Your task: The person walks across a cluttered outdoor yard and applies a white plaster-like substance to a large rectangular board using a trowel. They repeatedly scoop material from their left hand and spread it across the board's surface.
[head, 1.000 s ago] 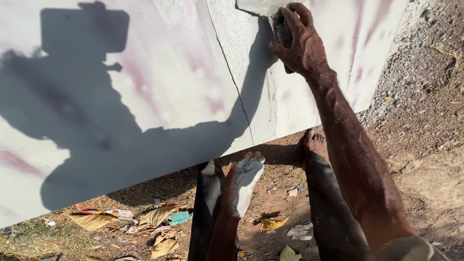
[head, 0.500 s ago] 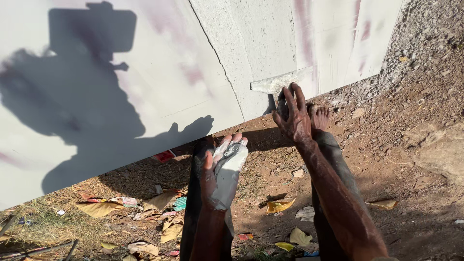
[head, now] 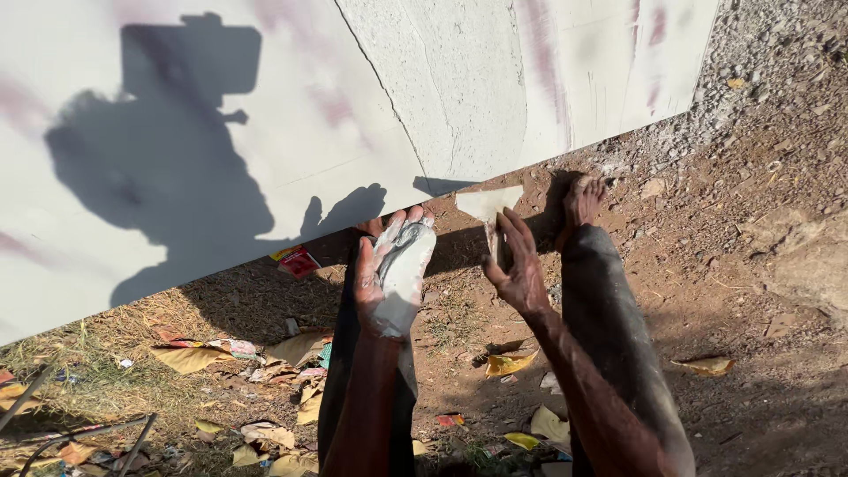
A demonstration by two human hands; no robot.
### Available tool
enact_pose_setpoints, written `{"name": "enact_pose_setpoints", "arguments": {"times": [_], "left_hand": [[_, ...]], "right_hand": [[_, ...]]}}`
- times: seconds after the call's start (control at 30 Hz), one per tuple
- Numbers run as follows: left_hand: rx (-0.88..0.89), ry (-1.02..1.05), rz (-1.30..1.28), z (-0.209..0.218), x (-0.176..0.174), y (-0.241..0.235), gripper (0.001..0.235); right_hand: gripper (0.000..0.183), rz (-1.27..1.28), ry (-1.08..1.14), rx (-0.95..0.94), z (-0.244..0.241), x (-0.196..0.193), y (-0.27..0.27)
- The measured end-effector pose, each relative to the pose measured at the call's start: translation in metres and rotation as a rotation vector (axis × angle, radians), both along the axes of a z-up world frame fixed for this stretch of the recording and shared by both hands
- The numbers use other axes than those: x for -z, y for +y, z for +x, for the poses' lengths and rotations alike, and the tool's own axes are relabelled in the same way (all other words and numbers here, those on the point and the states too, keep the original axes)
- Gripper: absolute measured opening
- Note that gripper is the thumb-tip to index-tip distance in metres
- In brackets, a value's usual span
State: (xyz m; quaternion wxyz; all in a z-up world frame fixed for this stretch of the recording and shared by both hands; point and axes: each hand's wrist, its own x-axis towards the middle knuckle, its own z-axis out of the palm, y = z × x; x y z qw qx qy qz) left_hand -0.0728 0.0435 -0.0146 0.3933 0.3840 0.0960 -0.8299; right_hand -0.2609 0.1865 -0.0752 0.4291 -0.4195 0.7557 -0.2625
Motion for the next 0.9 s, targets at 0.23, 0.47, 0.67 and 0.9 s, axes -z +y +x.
{"name": "enact_pose_setpoints", "arguments": {"times": [0.23, 0.47, 0.67, 0.9], "left_hand": [[0.444, -0.218, -0.234, -0.031, 0.052, 0.052, 0.086], [0.842, -0.125, -0.589, -0.055, 0.027, 0.051, 0.092], [0.897, -0.144, -0.467, -0.068, -0.005, 0.039, 0.087], [0.450, -0.315, -0.117, -0.059, 0.003, -0.021, 0.084]], "right_hand": [[0.075, 0.445, -1.221, 0.410, -0.067, -0.107, -0.017], [0.072, 0.660, -2.338, 0.580, -0.104, -0.091, 0.008], [0.076, 0.348, -2.500, 0.705, -0.084, -0.154, -0.011], [0.085, -0.079, -0.750, 0.386, -0.179, -0.023, -0.251]]}}
